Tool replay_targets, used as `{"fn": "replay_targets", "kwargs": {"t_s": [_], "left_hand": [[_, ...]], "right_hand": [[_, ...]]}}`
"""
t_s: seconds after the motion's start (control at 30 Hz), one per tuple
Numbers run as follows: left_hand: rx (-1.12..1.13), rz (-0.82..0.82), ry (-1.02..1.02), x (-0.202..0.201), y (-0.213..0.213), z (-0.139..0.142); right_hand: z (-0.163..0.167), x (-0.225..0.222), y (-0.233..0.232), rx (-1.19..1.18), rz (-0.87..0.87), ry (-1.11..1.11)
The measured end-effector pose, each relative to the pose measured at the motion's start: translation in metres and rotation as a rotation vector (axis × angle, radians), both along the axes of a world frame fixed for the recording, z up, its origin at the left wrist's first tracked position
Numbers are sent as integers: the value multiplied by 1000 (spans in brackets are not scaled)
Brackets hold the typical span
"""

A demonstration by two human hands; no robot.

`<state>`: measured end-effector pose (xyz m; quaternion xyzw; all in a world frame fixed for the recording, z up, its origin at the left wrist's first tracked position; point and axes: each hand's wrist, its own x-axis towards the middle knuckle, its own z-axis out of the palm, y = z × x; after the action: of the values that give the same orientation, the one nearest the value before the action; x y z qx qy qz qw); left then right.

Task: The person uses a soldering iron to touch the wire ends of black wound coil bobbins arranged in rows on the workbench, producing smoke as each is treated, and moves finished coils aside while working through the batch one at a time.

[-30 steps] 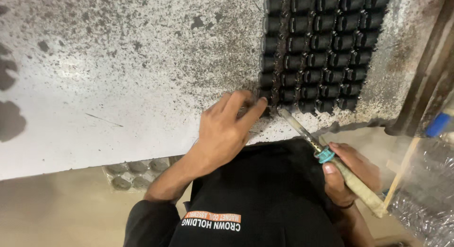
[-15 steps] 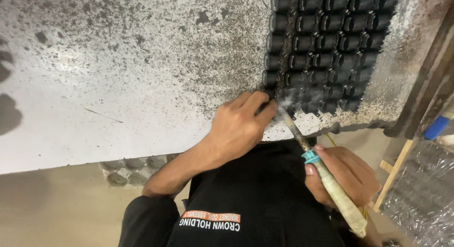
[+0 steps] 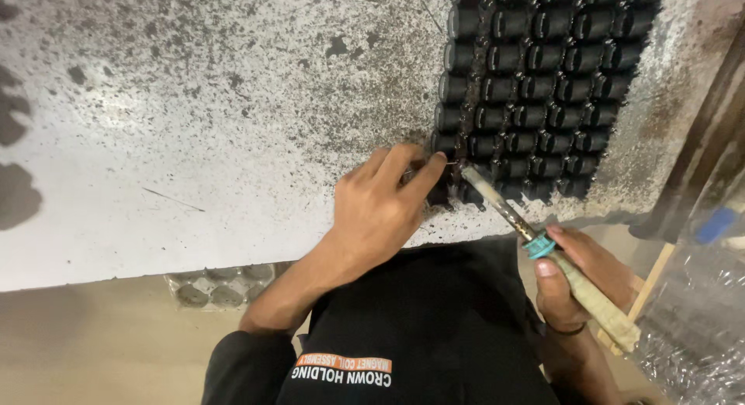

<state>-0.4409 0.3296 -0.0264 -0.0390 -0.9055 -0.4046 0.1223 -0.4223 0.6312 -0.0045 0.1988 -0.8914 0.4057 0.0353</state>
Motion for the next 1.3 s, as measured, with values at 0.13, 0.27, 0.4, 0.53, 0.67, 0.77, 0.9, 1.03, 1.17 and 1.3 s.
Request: {"fn": "replay_targets", "kwargs": {"t_s": [0.13,0.27,0.4,0.53,0.67,0.77,0.9,1.03,1.17,1.3], "left_hand": [[17,-24,-38,7,2,-11],[35,-53,-53,9,7,-15],[73,-76,-52,2,13,-10],[97,-82,-129,-7,-7,32],[105,-26,78,-11,-36,66],[-8,29,93,-23,-27,47],[-12,57,-12,-28,-2,4],[12,43,-33,-21,4,-11],[21,22,-71,-19,6,-13],[100,-7,-75,-23,10,-11]], "right_hand": [[10,-7,-15,49,0,-60],[28,-19,-44,98,122,-4],[58,-28,-63,314,317,151],[66,-38,-51,253,311,82],[33,-34,-33,28,-13,-22],[10,-29,-24,-66,-53,34],[1,-34,-21,-75,-34,5],[5,-43,-38,-101,-26,-23],[23,-49,-53,106,49,-8],[40,-60,-52,254,428,276]]}}
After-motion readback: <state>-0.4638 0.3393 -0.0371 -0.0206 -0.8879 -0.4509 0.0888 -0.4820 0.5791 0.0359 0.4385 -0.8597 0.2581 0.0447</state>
